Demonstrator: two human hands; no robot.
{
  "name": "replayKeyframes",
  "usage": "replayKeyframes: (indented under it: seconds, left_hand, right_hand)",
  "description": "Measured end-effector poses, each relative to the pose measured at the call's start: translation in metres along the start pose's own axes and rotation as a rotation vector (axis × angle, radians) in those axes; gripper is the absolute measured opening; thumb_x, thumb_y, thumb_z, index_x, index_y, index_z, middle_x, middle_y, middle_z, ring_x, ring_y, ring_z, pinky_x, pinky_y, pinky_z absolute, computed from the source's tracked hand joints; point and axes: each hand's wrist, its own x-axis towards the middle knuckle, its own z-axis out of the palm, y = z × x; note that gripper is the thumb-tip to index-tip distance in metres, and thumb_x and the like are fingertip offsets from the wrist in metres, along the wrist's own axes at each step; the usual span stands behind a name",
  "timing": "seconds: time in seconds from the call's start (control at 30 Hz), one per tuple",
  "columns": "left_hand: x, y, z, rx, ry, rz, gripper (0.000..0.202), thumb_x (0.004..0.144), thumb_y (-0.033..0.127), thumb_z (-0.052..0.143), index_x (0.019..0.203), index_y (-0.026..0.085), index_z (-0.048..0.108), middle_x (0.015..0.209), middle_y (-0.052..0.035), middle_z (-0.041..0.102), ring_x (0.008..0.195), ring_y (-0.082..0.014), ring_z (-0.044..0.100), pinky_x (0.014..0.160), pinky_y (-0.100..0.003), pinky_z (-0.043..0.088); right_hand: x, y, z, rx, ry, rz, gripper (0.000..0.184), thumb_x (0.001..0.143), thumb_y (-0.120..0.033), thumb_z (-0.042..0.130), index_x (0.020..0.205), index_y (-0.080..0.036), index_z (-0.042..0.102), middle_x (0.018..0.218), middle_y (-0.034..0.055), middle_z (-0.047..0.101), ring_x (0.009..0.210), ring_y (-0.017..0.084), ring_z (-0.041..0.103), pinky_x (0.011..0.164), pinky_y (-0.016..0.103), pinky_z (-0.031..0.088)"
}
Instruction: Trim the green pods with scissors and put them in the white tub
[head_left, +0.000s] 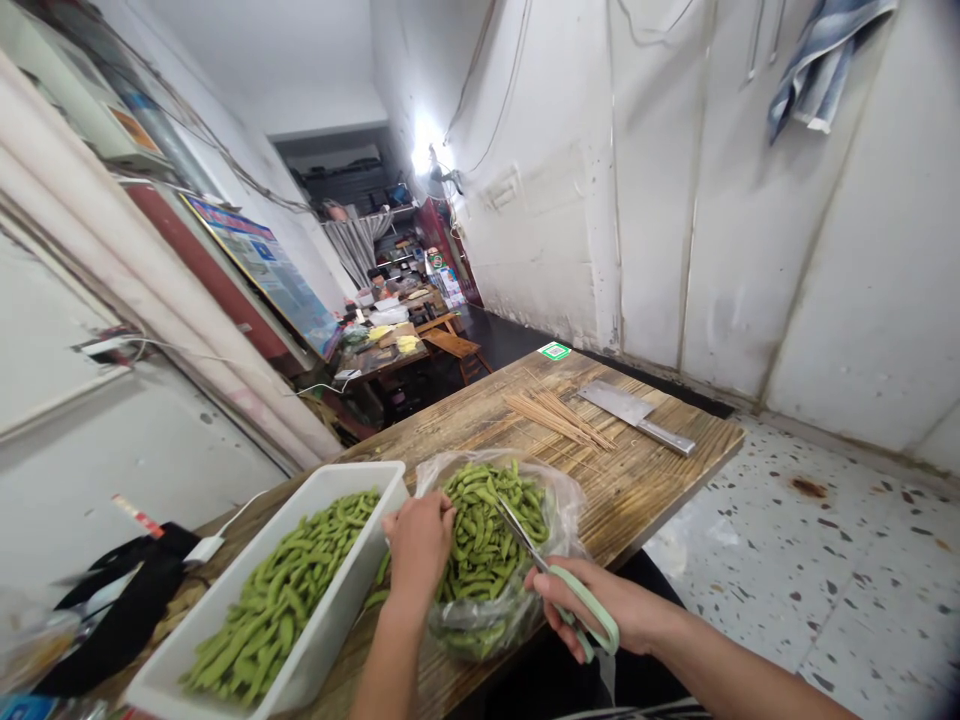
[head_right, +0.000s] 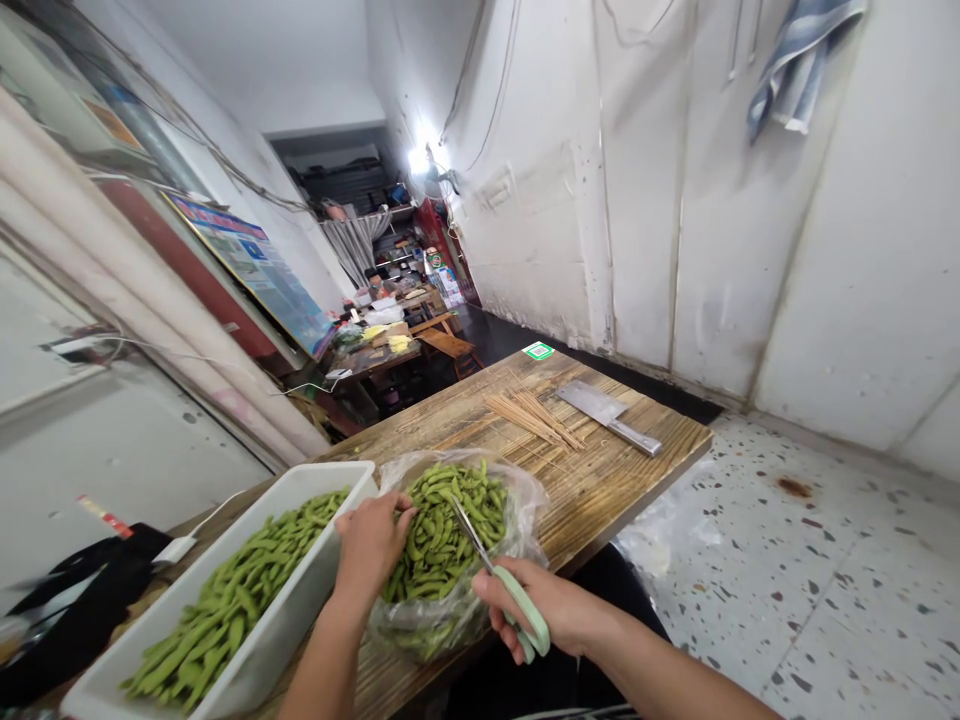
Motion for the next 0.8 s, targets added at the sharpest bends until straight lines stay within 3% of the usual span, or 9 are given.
replayKeyframes:
  seconds: [0.1,0.23,0.4,0.63,0.73,0.8]
  left_hand:
    - [-0.013,0.006,-0.002,-0.405,0.018,-0.057,0.016,0.076,0.031,0.058,0.082,0.021,0.07,0.08,-0.0062,0.073,0.08,-0.0253,0.066,0.081,-0.037,0.043]
    - [-0.027,0.018,-0.002,-0.818,-0.133,-0.19,0.027,0.064,0.04,0.071,0.081,0.018,0.073,0.08,-0.0068,0.076,0.076,-0.0241,0.068,0.075,-0.033,0.049]
    - [-0.033,0.028,-0.004,-0.927,-0.248,-0.202,0.028,0.061,0.04,0.075,0.077,0.017,0.075,0.077,-0.006,0.076,0.075,-0.0222,0.067,0.073,-0.03,0.049]
    - [-0.034,0.023,0.001,-0.958,-0.376,-0.2,0.027,0.061,0.037,0.077,0.078,0.016,0.074,0.074,-0.0042,0.074,0.069,-0.0182,0.065,0.067,-0.027,0.048]
    - [-0.033,0.026,-0.001,-1.089,-0.38,-0.297,0.031,0.056,0.038,0.081,0.073,0.015,0.069,0.062,-0.0004,0.068,0.058,-0.015,0.062,0.058,-0.025,0.048]
    - [-0.033,0.03,-0.004,-1.267,-0.334,-0.396,0.037,0.051,0.038,0.084,0.071,0.015,0.064,0.06,0.0017,0.065,0.058,-0.0138,0.063,0.059,-0.025,0.051]
  right_hand:
    - [-0.001,-0.009,0.004,-0.019,-0.003,0.016,0.059,0.069,-0.075,0.059,0.078,-0.018,0.047,0.054,-0.0081,0.049,0.035,0.004,0.042,0.033,0.015,0.036]
    - [-0.002,-0.014,0.004,-0.068,-0.006,0.006,0.058,0.069,-0.075,0.058,0.077,-0.018,0.048,0.054,-0.0083,0.048,0.036,0.004,0.041,0.033,0.015,0.034]
    - [-0.002,-0.013,0.0,-0.093,-0.02,-0.024,0.053,0.074,-0.069,0.06,0.081,-0.018,0.049,0.057,-0.0077,0.049,0.037,0.004,0.042,0.033,0.015,0.034]
    - [0.001,-0.008,-0.006,-0.109,-0.013,0.0,0.046,0.075,-0.06,0.067,0.082,-0.017,0.052,0.047,-0.0115,0.039,0.034,0.004,0.036,0.031,0.015,0.032]
    - [0.003,-0.002,-0.008,-0.085,-0.004,0.012,0.048,0.073,-0.061,0.067,0.085,-0.017,0.053,0.049,-0.0106,0.043,0.034,0.005,0.038,0.032,0.015,0.033]
    - [0.002,0.002,-0.008,-0.049,-0.017,-0.004,0.052,0.074,-0.066,0.063,0.087,-0.017,0.052,0.056,-0.0083,0.049,0.037,0.005,0.042,0.034,0.015,0.035]
